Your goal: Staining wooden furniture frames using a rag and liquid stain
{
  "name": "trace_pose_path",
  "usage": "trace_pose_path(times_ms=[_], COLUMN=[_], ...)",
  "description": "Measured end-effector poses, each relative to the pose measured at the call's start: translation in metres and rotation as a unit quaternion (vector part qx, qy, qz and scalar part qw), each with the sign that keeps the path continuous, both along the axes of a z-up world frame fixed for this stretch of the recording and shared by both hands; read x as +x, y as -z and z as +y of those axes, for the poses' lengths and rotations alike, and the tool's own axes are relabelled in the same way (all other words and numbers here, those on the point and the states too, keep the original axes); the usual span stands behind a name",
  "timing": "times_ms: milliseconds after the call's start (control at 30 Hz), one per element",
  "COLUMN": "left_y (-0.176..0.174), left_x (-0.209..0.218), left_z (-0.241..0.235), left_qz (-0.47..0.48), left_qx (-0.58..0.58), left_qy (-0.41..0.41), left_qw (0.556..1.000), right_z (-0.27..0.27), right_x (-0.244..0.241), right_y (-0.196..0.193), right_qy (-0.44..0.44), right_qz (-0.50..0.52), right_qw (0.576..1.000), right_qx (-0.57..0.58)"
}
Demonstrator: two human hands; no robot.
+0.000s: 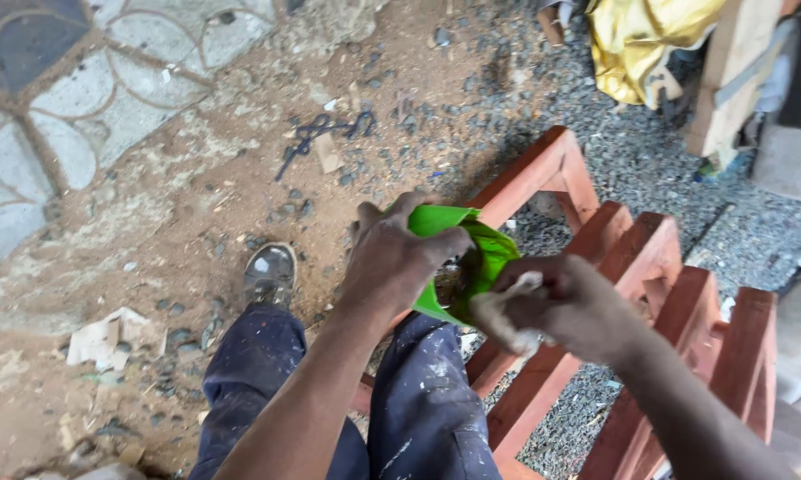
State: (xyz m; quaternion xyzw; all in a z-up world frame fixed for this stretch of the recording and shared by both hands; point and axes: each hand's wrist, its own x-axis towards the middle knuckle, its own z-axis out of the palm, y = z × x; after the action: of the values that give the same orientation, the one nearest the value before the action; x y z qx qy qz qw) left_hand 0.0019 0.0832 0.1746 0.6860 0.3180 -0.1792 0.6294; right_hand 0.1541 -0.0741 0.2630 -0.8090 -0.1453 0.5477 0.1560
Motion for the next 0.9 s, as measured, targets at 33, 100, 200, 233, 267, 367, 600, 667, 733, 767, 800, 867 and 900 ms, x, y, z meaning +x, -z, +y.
trace_pose_path(times_ms=[33,100,200,233,267,367,600,667,733,767,800,867,900], left_y=[-0.013,-0.039,-0.041,-0.042,-0.041,-0.026,0.003,0.01,0.017,0.022,0.026,0.037,0.042], left_x=[0.005,0.01,0.011,0.013,0.016,0.022,0.02,0.017,0.014,0.013,0.013,0.012,0.013], left_z=[0.002,0.006,-0.003,-0.006,-0.009,-0.025,-0.061,-0.069,-0.079,-0.083,-0.087,-0.095,-0.1], left_qz=[-0.01,0.083,0.077,0.074,0.073,0.08,0.06,0.055,0.054,0.046,0.039,0.031,0.022], left_qx=[0.001,-0.112,-0.095,-0.095,-0.104,-0.111,-0.146,-0.161,-0.176,-0.178,-0.18,-0.183,-0.187], left_qy=[0.004,-0.098,-0.087,-0.085,-0.104,-0.112,-0.166,-0.182,-0.195,-0.197,-0.199,-0.203,-0.209], left_qw=[1.0,0.985,0.989,0.989,0.986,0.984,0.973,0.969,0.963,0.963,0.963,0.961,0.96], right_z=[0.0,-0.001,-0.005,-0.009,-0.013,-0.034,-0.127,-0.139,-0.147,-0.148,-0.149,-0.137,-0.131], right_x=[0.0,-0.002,0.002,0.003,0.004,0.006,0.047,0.053,0.056,0.058,0.06,0.049,0.046], right_y=[-0.007,-0.018,-0.027,-0.027,-0.026,-0.019,0.047,0.056,0.065,0.07,0.075,0.084,0.088], right_qy=[0.004,0.018,0.058,0.06,0.002,-0.02,0.366,0.38,0.398,0.384,0.37,0.339,0.304], right_qz=[-0.01,0.078,0.065,0.062,0.014,0.015,0.105,0.089,0.075,0.076,0.078,0.083,0.087], right_qw=[1.0,0.997,0.995,0.995,1.0,0.999,0.924,0.92,0.914,0.92,0.925,0.936,0.946], right_qx=[0.001,0.013,0.043,0.044,0.005,-0.029,0.029,0.023,0.013,0.024,0.036,0.051,0.068])
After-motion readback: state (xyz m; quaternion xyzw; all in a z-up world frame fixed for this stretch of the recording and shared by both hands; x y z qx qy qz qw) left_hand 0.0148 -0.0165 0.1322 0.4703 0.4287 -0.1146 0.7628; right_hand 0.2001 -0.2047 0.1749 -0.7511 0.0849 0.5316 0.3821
